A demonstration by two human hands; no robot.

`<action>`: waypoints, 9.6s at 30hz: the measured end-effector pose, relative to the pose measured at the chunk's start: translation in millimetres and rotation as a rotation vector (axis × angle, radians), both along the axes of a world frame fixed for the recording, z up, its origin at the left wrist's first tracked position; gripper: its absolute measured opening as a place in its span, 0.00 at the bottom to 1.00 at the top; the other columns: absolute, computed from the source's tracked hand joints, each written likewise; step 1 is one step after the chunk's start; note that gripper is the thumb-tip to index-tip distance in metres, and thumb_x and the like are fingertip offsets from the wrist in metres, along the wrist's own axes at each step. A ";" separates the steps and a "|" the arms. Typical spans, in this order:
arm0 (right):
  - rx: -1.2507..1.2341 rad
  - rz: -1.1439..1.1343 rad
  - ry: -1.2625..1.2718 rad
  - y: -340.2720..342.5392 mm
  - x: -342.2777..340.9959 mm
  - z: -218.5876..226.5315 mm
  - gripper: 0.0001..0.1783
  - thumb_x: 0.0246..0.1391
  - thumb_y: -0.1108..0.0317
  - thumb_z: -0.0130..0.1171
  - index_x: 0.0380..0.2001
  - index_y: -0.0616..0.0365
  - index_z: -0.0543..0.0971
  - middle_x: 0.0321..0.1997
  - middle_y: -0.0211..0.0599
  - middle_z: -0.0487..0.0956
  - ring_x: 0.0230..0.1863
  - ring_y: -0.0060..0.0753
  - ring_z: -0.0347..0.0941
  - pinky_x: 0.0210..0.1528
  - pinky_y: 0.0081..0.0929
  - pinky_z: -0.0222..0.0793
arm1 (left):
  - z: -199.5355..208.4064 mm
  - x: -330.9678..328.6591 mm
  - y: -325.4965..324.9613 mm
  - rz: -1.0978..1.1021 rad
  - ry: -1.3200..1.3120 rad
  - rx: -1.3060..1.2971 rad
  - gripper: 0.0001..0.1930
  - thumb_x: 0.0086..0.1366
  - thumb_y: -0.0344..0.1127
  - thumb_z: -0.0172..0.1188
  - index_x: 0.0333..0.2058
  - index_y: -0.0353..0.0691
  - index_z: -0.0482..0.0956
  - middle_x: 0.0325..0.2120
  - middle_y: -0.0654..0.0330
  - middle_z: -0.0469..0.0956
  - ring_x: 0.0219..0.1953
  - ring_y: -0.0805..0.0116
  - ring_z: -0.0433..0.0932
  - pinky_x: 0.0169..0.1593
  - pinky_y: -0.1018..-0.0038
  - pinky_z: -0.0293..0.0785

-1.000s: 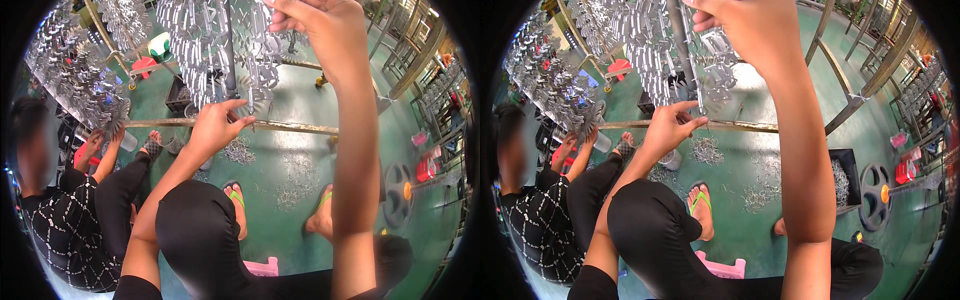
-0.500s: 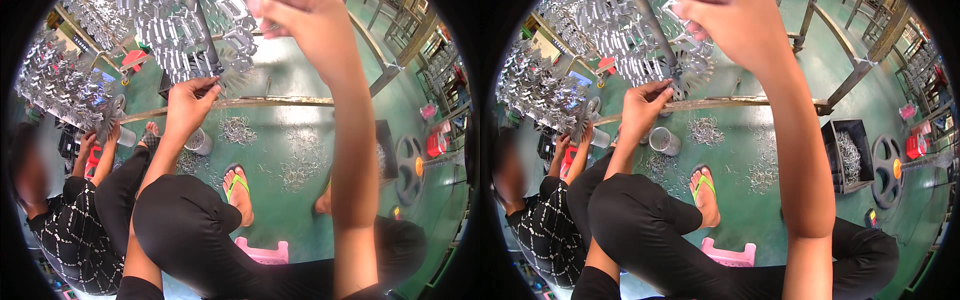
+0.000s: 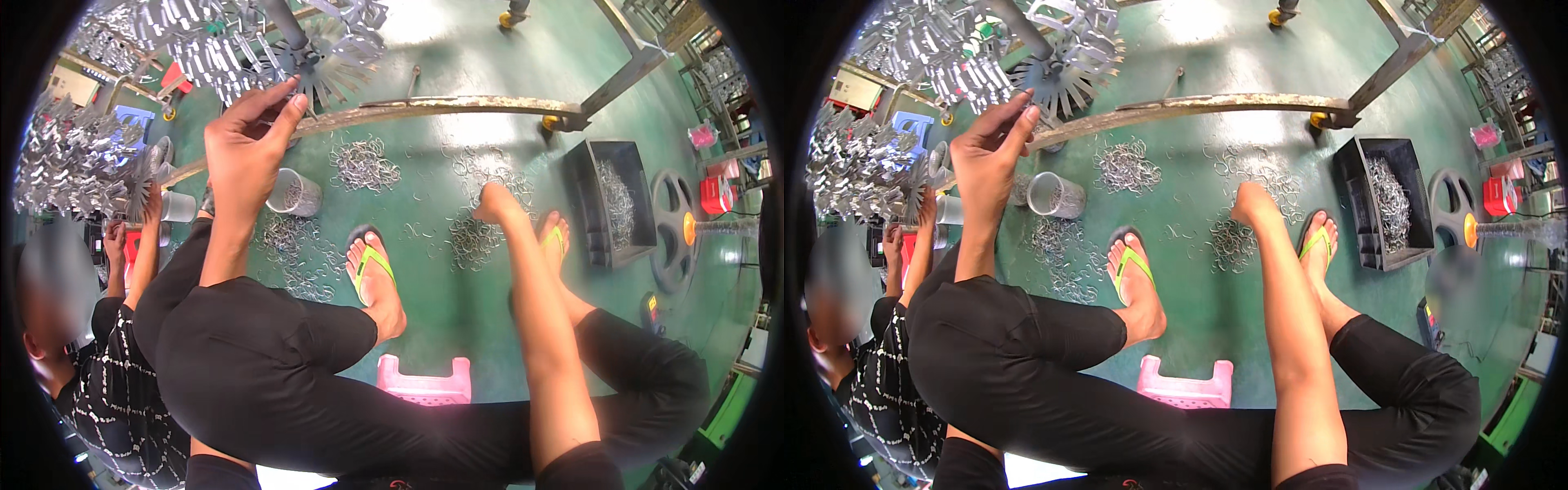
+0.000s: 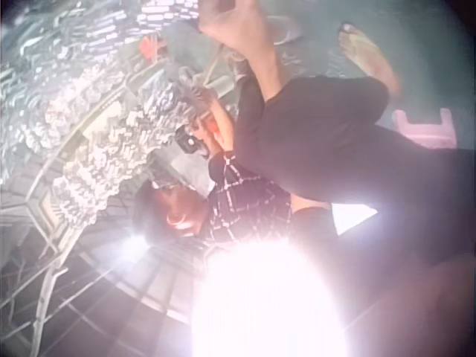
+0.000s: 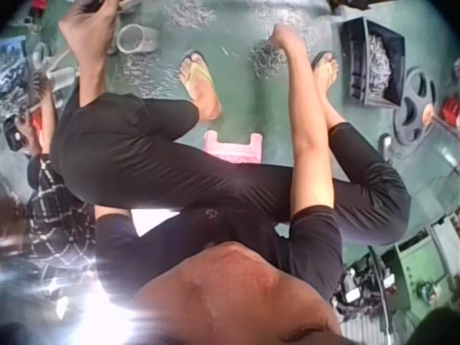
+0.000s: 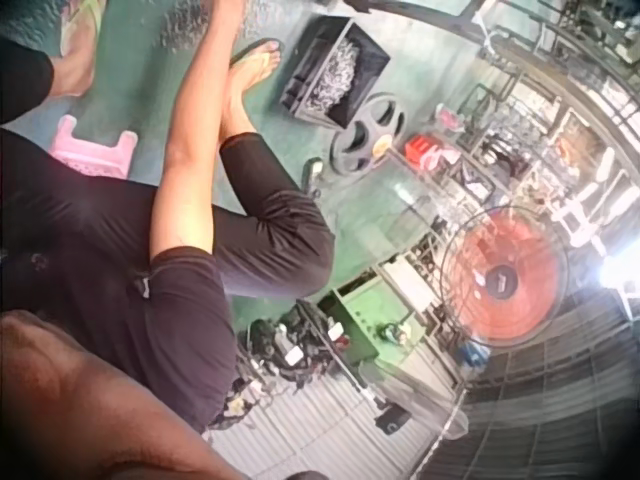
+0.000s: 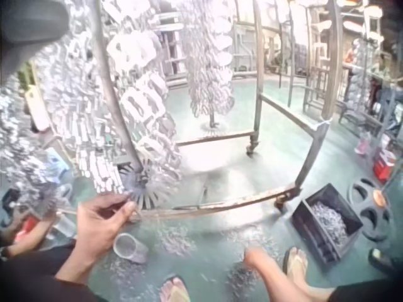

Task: The person attaches small metal hooks to a large metal rack by hand, picking the hooks from the floor and sliding them onto the spokes of the rack one at a time.

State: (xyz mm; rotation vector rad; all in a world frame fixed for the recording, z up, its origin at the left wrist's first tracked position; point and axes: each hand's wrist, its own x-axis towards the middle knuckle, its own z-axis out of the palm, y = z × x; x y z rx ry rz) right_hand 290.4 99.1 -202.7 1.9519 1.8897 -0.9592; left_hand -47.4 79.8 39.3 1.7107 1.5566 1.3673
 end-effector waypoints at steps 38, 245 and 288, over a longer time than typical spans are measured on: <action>0.338 -0.050 0.369 -7.7 -77.4 68.6 0.09 0.48 0.73 0.60 0.30 0.68 0.83 0.34 0.57 0.84 0.39 0.62 0.82 0.42 0.47 0.79 | -11.5 17.5 -12.7 -0.118 -0.118 0.093 0.13 0.64 0.24 0.67 0.47 0.29 0.83 0.50 0.53 0.78 0.51 0.66 0.80 0.52 0.71 0.83; 0.784 0.046 0.749 6.3 -163.2 217.4 0.13 0.46 0.65 0.68 0.25 0.69 0.84 0.27 0.61 0.80 0.32 0.62 0.80 0.39 0.48 0.77 | -81.8 4.6 -30.4 -0.070 -1.172 -0.416 0.18 0.79 0.41 0.45 0.47 0.28 0.75 0.45 0.44 0.82 0.48 0.52 0.83 0.54 0.58 0.81; 0.788 -0.084 0.864 -57.8 -148.3 221.9 0.11 0.50 0.70 0.66 0.27 0.68 0.77 0.28 0.57 0.81 0.33 0.60 0.80 0.37 0.47 0.75 | -52.9 9.0 -55.2 -0.288 -0.750 -0.450 0.22 0.71 0.39 0.60 0.56 0.28 0.75 0.48 0.47 0.82 0.51 0.60 0.82 0.55 0.67 0.78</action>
